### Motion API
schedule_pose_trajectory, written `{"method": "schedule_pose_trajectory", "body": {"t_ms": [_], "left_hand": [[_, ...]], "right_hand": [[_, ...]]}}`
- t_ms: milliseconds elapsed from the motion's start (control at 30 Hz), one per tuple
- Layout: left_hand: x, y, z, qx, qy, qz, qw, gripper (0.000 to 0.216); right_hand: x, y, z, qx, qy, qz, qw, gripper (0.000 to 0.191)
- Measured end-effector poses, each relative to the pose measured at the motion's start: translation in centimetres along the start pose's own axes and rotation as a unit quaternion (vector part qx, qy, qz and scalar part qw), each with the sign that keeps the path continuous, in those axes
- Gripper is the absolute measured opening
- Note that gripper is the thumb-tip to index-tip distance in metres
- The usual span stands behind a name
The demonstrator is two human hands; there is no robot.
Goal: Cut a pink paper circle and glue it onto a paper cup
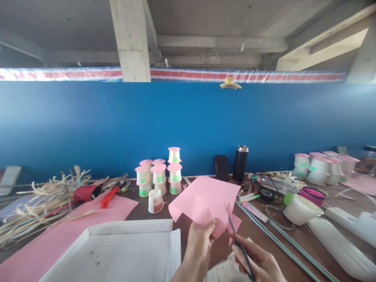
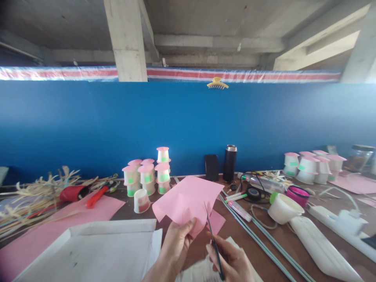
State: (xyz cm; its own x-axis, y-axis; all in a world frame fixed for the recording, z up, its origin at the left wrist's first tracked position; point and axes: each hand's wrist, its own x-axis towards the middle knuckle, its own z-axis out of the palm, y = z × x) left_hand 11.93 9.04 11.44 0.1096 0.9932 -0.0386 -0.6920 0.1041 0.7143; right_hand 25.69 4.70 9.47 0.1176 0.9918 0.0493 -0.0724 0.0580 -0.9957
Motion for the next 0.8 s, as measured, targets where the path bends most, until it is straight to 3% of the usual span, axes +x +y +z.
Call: {"method": "schedule_pose_trajectory", "body": {"t_ms": [233,600,800], "left_hand": [[0.01,0.27,-0.14,-0.008,0.002,0.009,1.0,0.037],[0.14,0.47,-0.27,0.012,0.014,0.012,1.0,0.032],[0.14,0.64,-0.32,0.01,0.006,0.026,1.0,0.041]], "right_hand": [[-0.19,-0.19,0.1,0.025,-0.007,0.006,1.0,0.048],[0.01,0.28,-0.01,0.019,-0.019,0.002,1.0,0.052],[-0.13,0.4,-0.12,0.032,-0.015,0.014,0.999,0.051]]}}
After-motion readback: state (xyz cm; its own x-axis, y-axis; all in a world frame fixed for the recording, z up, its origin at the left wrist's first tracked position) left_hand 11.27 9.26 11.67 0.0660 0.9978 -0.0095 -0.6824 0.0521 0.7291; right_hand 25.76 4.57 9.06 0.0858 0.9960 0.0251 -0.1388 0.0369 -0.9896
